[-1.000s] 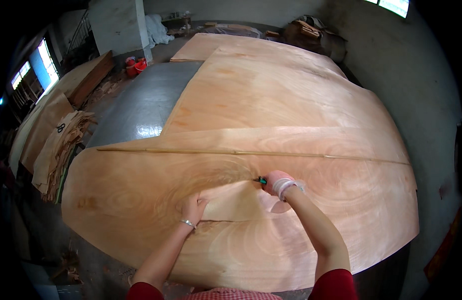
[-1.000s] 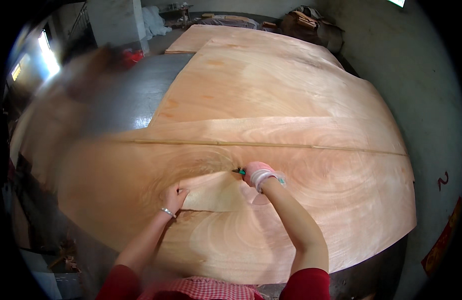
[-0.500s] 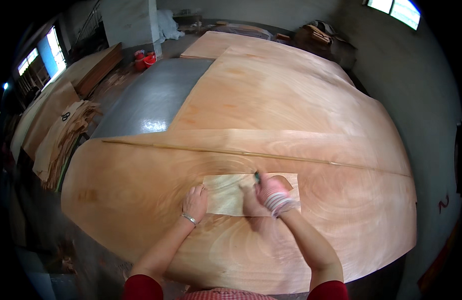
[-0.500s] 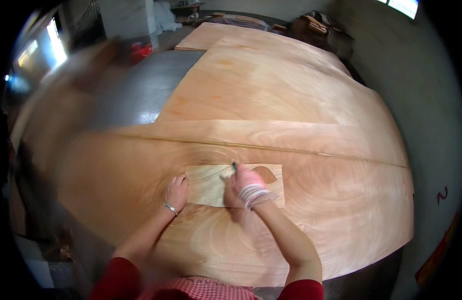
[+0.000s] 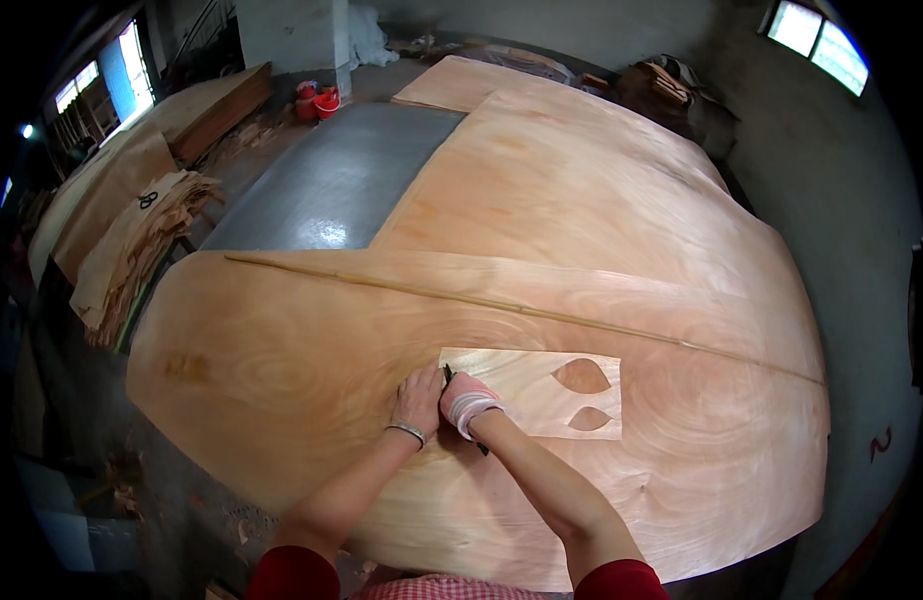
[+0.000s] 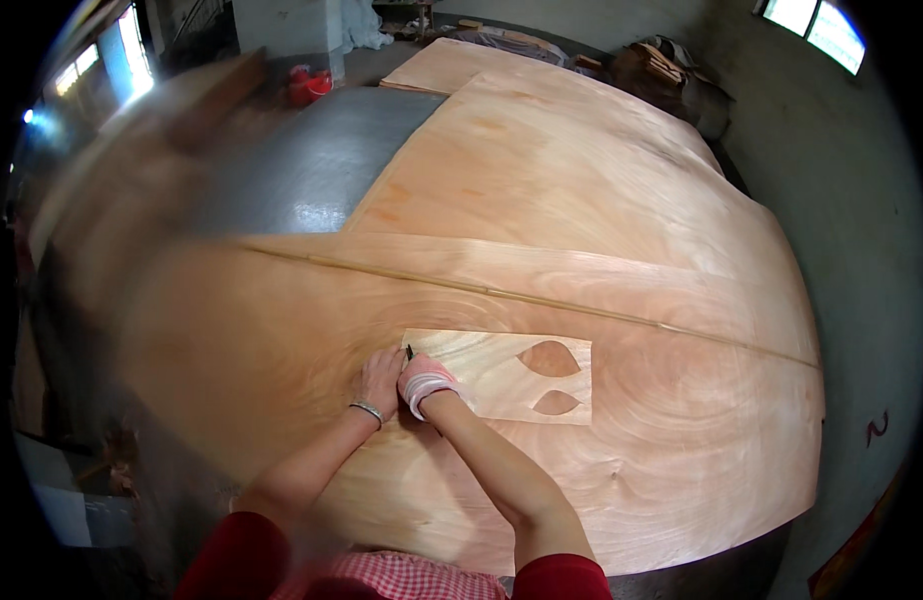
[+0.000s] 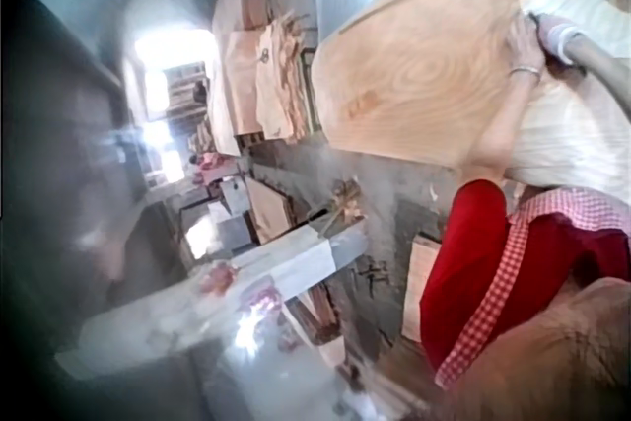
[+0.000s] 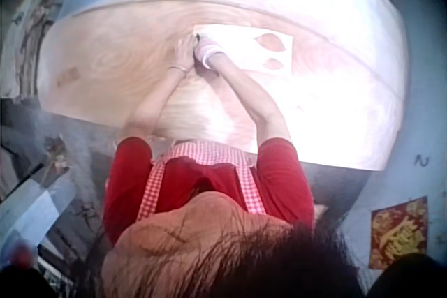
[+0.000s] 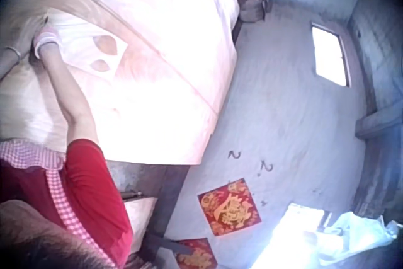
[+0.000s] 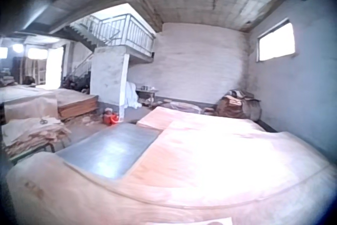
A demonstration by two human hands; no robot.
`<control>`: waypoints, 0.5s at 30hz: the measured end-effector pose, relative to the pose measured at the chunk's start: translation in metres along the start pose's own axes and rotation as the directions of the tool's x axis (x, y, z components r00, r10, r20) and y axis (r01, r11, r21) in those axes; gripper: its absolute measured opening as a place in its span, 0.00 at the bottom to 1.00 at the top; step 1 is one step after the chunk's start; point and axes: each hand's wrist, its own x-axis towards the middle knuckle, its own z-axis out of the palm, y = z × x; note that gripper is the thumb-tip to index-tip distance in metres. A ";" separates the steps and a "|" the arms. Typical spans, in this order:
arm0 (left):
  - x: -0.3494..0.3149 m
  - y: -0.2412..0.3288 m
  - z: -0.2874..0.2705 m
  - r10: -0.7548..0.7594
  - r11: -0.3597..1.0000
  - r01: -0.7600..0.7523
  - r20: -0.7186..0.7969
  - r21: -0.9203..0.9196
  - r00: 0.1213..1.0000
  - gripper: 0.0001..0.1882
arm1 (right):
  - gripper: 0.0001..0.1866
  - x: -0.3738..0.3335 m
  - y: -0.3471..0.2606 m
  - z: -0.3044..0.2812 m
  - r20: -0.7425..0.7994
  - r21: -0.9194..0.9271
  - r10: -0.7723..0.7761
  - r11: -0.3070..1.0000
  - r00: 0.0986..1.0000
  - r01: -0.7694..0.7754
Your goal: The person places large plywood sheets on a work table, identifies small defects, and applies white adhesive patches and tape to repair the surface using a small blade.
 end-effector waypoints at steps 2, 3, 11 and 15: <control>0.000 -0.002 -0.002 0.029 0.999 -0.031 0.048 0.036 0.998 0.19 | 0.16 -0.002 -0.005 0.001 -0.026 -0.004 0.016 1.000 1.000 -0.016; 0.000 -0.002 -0.001 0.045 0.998 -0.049 0.078 0.050 0.996 0.20 | 0.15 -0.007 -0.006 -0.002 -0.007 0.010 0.011 1.000 1.000 -0.011; 0.007 -0.001 -0.003 -0.056 0.996 0.039 0.229 0.079 0.972 0.20 | 0.16 -0.062 0.031 0.013 0.086 -0.083 0.050 0.996 0.995 -0.042; 0.007 -0.003 -0.005 -0.143 0.964 0.131 -0.037 -0.229 0.989 0.22 | 0.18 -0.058 0.046 0.012 0.088 -0.027 0.021 0.999 0.996 -0.019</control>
